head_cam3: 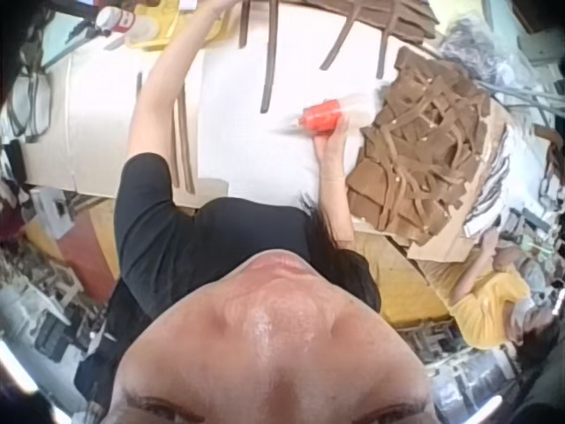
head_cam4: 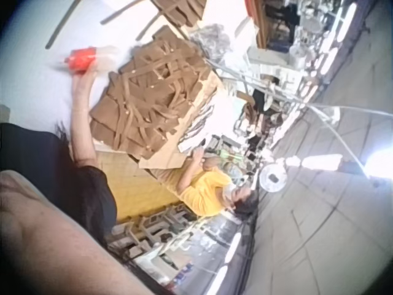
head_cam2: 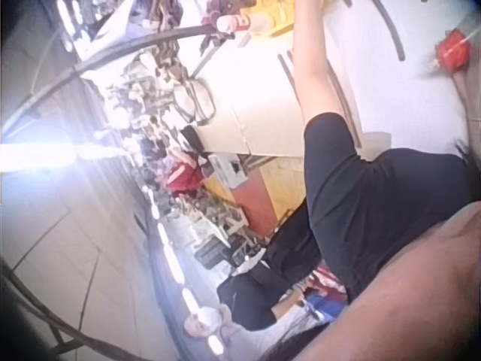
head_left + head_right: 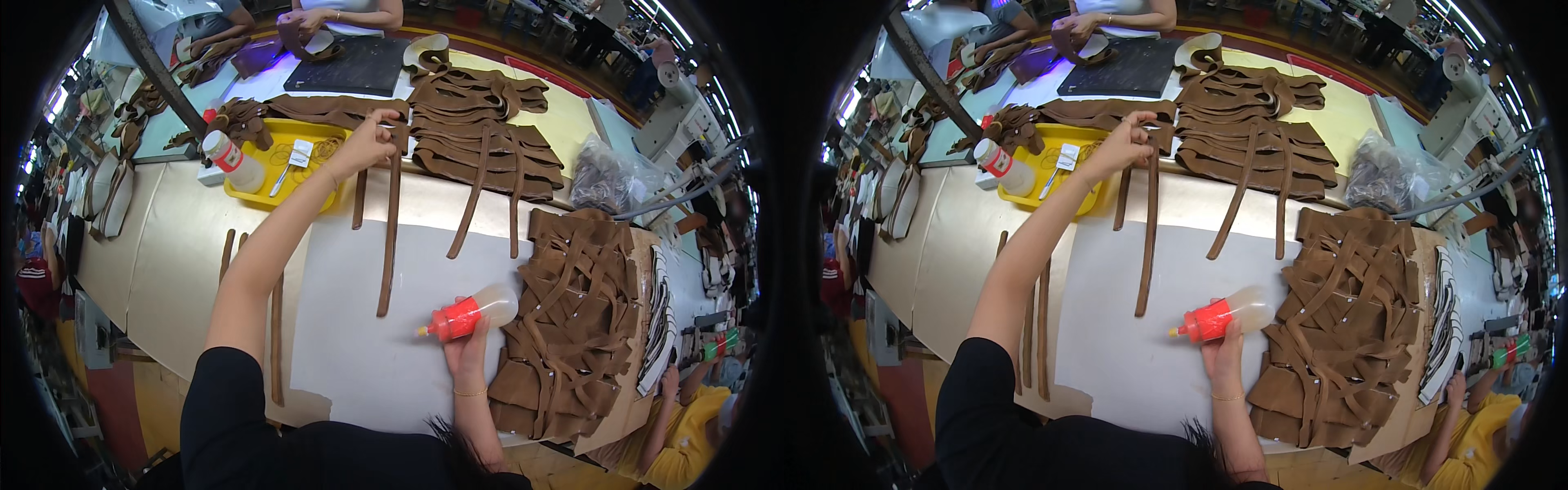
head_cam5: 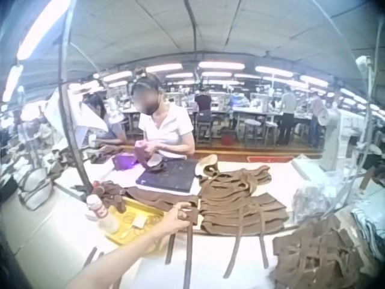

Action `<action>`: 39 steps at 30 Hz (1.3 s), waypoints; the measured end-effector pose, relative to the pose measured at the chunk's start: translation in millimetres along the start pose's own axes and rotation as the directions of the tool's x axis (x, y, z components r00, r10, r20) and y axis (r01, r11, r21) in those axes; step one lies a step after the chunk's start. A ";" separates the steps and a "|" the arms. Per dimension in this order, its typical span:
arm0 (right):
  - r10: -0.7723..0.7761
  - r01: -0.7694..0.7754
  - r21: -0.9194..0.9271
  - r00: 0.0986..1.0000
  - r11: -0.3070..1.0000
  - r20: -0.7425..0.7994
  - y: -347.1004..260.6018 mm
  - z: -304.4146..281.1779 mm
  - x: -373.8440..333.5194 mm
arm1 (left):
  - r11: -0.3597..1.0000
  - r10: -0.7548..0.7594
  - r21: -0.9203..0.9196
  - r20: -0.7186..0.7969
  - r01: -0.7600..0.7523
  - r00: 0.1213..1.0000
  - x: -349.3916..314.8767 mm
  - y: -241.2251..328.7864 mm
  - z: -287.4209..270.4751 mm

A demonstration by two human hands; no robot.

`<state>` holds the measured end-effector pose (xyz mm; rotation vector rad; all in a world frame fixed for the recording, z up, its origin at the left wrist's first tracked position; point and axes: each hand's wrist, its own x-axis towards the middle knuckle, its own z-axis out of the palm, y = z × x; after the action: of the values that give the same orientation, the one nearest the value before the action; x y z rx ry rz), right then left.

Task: The person applies glue from a red-capped bottle along the length of several brown leather straps laid on a white work surface. The person repeatedly picks up straps, applies glue, and places them back down, working one at a time.

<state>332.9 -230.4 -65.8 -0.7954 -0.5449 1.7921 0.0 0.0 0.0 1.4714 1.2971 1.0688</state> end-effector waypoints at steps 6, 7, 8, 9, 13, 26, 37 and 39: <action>-0.001 0.001 0.025 1.000 1.000 -0.002 2.2 -1.7 3.9 | 0.999 0.012 0.052 -0.148 -0.004 0.989 72.7 10.7 -22.9; -0.003 0.004 0.030 1.000 1.000 -0.010 1.6 -1.5 4.0 | 0.998 -0.005 0.068 -0.171 0.017 0.985 82.5 10.3 -23.0; -0.005 0.006 0.035 1.000 0.999 -0.019 0.8 -1.6 3.9 | 0.996 -0.021 0.084 -0.194 0.038 0.981 92.2 10.2 -23.4; -0.005 0.006 0.035 1.000 0.999 -0.019 0.6 -0.8 3.2 | 0.993 -0.036 0.102 -0.222 0.060 0.974 101.1 9.4 -26.9; -0.003 0.002 0.032 1.000 0.999 0.008 1.5 -2.3 2.0 | 0.992 -0.076 0.061 -0.418 0.111 0.905 128.2 -9.5 -39.6; -0.020 0.021 0.044 1.000 0.999 -0.016 3.0 -4.7 4.1 | 0.905 0.293 0.412 -0.418 -0.107 0.860 -86.4 92.9 -35.8; -0.085 0.087 0.015 0.993 0.996 -0.083 0.6 4.6 2.4 | 0.901 -0.068 0.236 -0.752 0.365 0.656 -366.9 -2.5 -93.4; -0.102 0.102 -0.006 0.989 0.995 -0.109 1.0 1.5 3.6 | 0.933 -0.161 0.083 -0.772 0.350 0.615 -392.8 -23.5 -95.4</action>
<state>330.3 -227.4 -66.4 -0.8462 -0.5048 1.6449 -131.5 -382.5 -19.5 0.9220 2.2195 1.4409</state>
